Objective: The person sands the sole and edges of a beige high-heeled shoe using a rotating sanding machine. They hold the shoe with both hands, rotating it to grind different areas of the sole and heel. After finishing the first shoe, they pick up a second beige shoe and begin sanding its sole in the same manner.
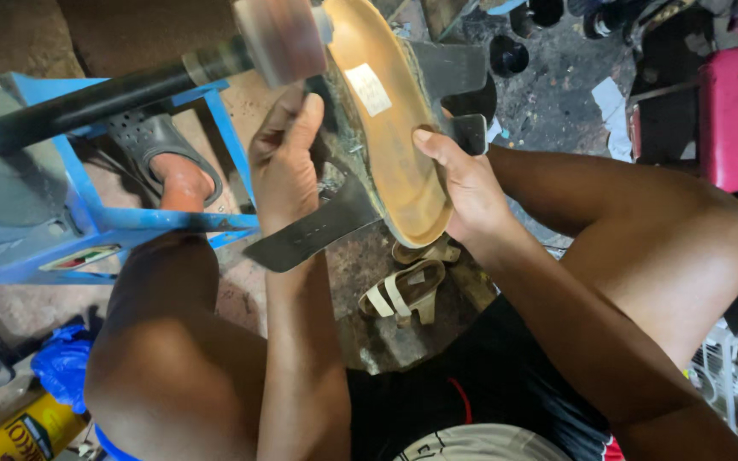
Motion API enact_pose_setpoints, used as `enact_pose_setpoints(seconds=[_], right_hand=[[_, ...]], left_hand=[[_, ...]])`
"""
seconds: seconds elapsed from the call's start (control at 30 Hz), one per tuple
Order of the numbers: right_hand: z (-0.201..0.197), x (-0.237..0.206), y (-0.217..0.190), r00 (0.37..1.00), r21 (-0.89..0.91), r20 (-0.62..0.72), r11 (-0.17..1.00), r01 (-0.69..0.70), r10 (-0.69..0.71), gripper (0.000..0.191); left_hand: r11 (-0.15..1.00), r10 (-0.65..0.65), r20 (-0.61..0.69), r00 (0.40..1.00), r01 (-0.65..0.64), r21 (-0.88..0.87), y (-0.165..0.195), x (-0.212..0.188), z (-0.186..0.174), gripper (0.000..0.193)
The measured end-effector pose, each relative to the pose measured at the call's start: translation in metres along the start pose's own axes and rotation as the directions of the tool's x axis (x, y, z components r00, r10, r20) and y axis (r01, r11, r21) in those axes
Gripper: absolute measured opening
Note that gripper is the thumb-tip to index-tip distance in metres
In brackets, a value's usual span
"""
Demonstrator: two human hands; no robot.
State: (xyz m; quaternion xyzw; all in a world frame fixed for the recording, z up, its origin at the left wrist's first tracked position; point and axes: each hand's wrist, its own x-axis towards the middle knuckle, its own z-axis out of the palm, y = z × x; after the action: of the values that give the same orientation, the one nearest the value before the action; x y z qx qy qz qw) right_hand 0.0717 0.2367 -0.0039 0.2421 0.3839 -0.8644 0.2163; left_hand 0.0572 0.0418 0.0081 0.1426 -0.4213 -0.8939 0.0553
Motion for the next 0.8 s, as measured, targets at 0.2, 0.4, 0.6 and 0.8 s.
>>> enact_pose_setpoints(seconds=[0.2,0.4,0.6,0.8], right_hand=[[0.011,-0.008,-0.005,0.997,-0.022,0.047,0.997,0.068,-0.067,0.038],[0.015,0.003,-0.012,0.991,0.004,0.083,0.995,0.102,-0.102,0.042],[0.007,0.001,-0.014,0.999,0.014,0.038,1.000,0.022,-0.023,0.039],[0.011,0.030,-0.015,0.927,-0.302,0.153,0.876,0.375,-0.344,0.035]], left_hand=[[0.996,-0.045,-0.046,0.998,0.041,-0.083,0.002,-0.003,0.004,0.023],[0.999,-0.029,-0.058,0.998,0.028,-0.023,-0.009,0.011,-0.010,0.018],[0.999,-0.029,-0.068,0.997,0.030,0.020,-0.010,0.013,-0.013,0.019],[0.707,0.070,-0.128,0.989,0.042,0.706,0.016,-0.005,-0.005,0.057]])
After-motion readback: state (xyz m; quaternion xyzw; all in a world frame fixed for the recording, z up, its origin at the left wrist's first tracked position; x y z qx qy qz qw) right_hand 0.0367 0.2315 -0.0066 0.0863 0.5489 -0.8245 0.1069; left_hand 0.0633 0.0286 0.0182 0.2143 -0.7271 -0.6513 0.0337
